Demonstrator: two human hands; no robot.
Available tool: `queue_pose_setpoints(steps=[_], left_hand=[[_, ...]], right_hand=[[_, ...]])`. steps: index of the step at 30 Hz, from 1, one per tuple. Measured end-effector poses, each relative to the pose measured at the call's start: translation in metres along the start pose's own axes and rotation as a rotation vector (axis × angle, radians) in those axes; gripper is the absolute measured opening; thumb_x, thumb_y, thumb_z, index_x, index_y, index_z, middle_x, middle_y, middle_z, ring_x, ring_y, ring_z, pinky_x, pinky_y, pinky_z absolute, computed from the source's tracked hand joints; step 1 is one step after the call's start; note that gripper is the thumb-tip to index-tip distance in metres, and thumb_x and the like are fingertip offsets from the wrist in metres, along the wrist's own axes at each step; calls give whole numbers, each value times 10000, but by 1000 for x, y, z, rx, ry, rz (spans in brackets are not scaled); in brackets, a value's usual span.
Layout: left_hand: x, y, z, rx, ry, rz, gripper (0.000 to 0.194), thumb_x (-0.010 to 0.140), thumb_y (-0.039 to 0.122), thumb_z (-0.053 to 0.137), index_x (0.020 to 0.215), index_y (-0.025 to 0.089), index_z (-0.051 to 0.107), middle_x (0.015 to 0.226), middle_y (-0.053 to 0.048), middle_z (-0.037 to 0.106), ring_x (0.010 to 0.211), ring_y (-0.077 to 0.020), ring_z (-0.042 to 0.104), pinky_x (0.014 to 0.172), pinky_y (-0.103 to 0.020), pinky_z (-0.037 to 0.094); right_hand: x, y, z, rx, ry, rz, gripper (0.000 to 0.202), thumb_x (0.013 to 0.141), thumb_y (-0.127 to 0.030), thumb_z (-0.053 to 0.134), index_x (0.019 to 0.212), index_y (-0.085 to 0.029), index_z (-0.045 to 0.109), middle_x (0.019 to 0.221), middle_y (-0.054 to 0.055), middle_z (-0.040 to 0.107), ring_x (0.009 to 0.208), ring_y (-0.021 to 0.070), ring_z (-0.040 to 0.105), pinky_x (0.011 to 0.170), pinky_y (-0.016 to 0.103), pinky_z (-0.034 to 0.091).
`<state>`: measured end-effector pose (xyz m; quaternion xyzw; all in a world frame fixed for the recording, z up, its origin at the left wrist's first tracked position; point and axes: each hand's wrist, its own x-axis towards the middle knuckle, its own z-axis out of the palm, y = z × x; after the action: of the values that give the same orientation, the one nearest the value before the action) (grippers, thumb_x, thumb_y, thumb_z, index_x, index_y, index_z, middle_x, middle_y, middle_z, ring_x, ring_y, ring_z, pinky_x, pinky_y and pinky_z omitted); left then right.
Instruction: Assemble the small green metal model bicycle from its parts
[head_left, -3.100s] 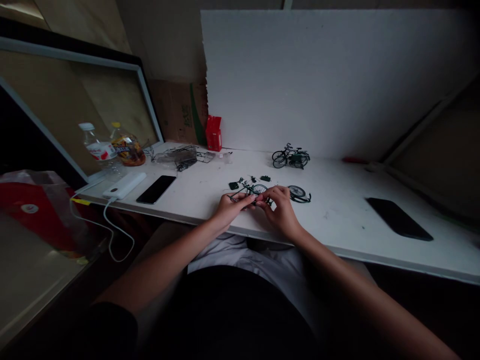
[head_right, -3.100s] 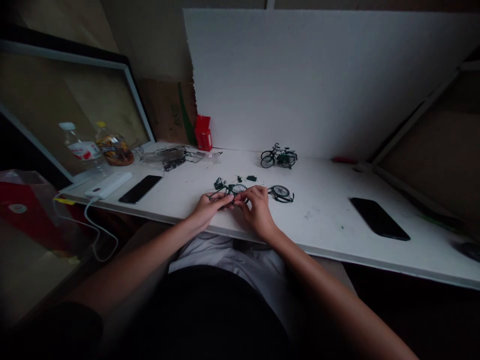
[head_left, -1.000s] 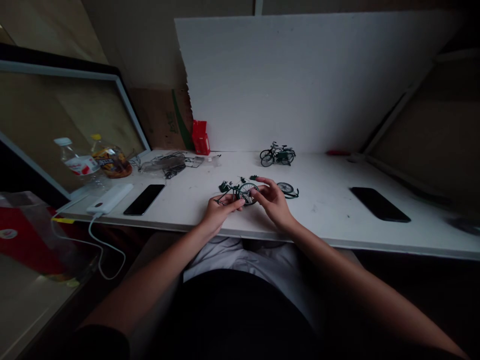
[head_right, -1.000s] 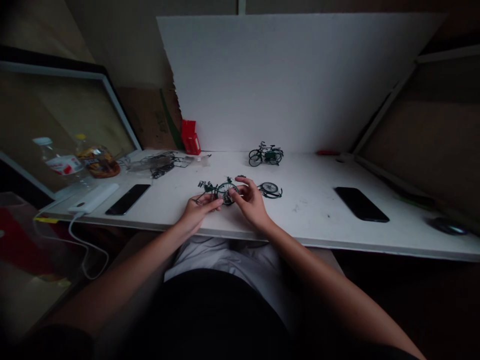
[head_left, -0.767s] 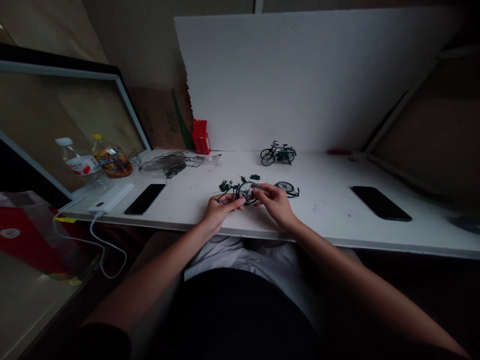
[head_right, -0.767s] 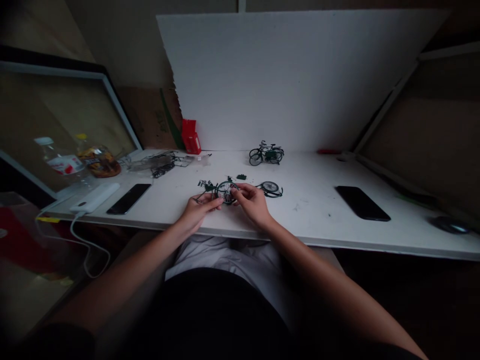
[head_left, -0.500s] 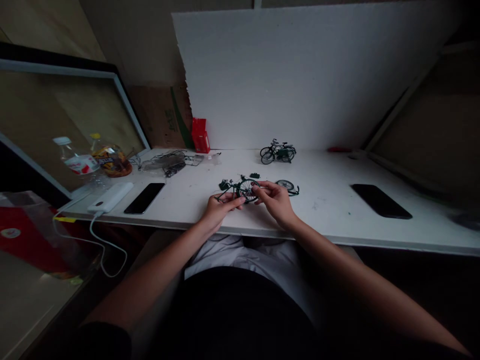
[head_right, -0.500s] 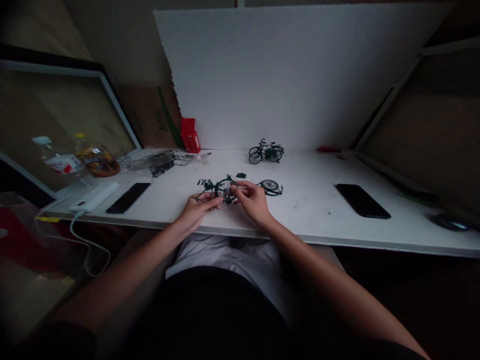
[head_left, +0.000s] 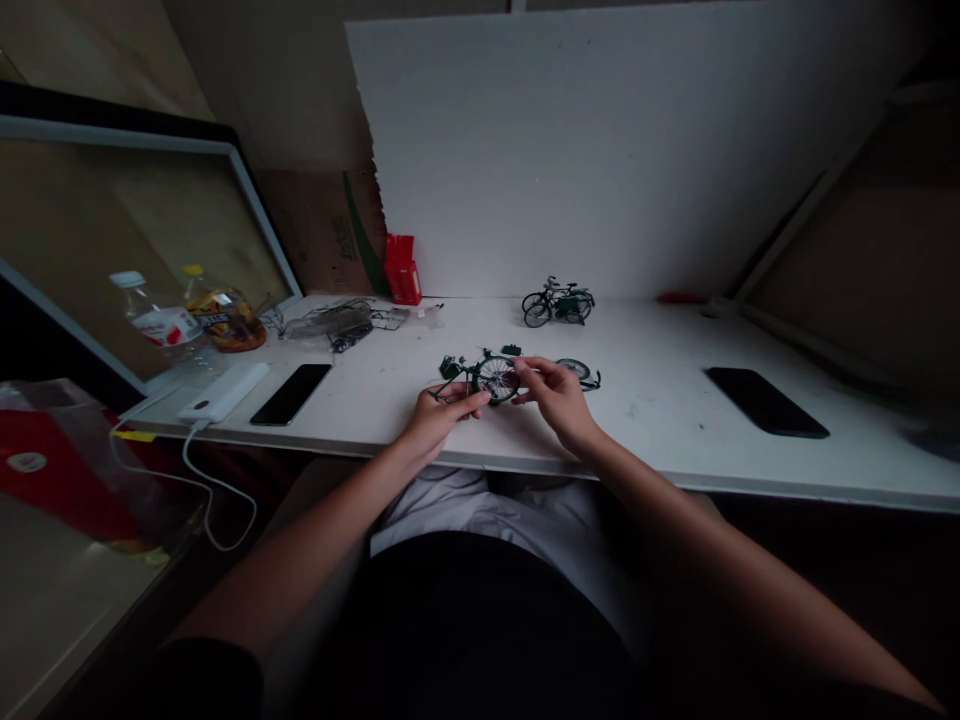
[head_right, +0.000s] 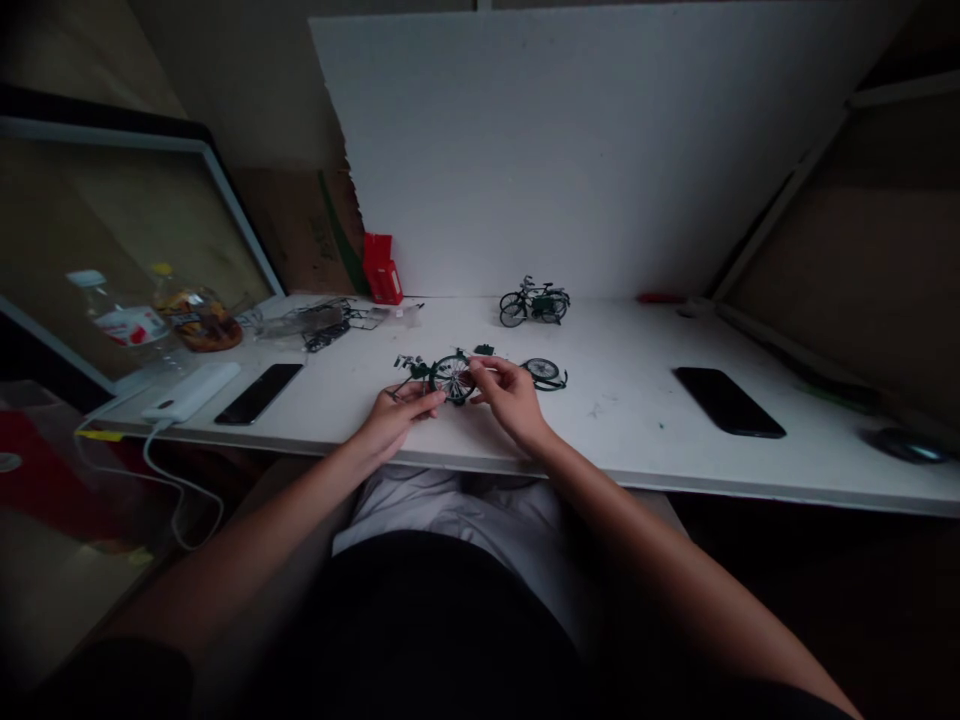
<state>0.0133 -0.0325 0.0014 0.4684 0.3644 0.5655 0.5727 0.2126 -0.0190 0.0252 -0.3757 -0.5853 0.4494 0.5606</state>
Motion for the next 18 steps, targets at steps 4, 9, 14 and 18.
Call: queue_pose_setpoints(steps=[4, 9, 14, 18], left_hand=[[3, 5, -5, -57, 32, -47, 344, 622, 339, 983, 861, 172, 802, 874, -40, 750, 715, -108, 617, 701, -253, 472], [9, 22, -14, -14, 83, 14, 361, 608, 356, 985, 860, 167, 808, 850, -33, 754, 693, -107, 612, 707, -256, 462], [16, 32, -24, 28, 134, 86, 383, 603, 371, 989, 876, 164, 817, 870, -44, 772, 686, -110, 621, 682, -255, 434], [19, 33, -29, 36, 140, 90, 383, 608, 380, 990, 869, 159, 818, 872, -49, 769, 692, -109, 619, 661, -248, 413]], right_hand=[[10, -8, -16, -4, 97, -9, 459, 925, -602, 695, 1109, -182, 717, 1007, 121, 802, 958, 245, 763, 753, 351, 631], [28, -3, -48, -238, 182, -93, 410, 936, -559, 678, 1060, -175, 751, 1040, 139, 800, 985, 260, 746, 779, 371, 613], [32, 16, -61, -649, 43, -243, 302, 945, -427, 667, 1034, -176, 811, 1097, 138, 803, 971, 291, 721, 881, 463, 582], [23, 24, -51, -869, -51, -336, 226, 942, -252, 652, 1093, -186, 807, 1090, 126, 796, 1062, 319, 655, 966, 500, 527]])
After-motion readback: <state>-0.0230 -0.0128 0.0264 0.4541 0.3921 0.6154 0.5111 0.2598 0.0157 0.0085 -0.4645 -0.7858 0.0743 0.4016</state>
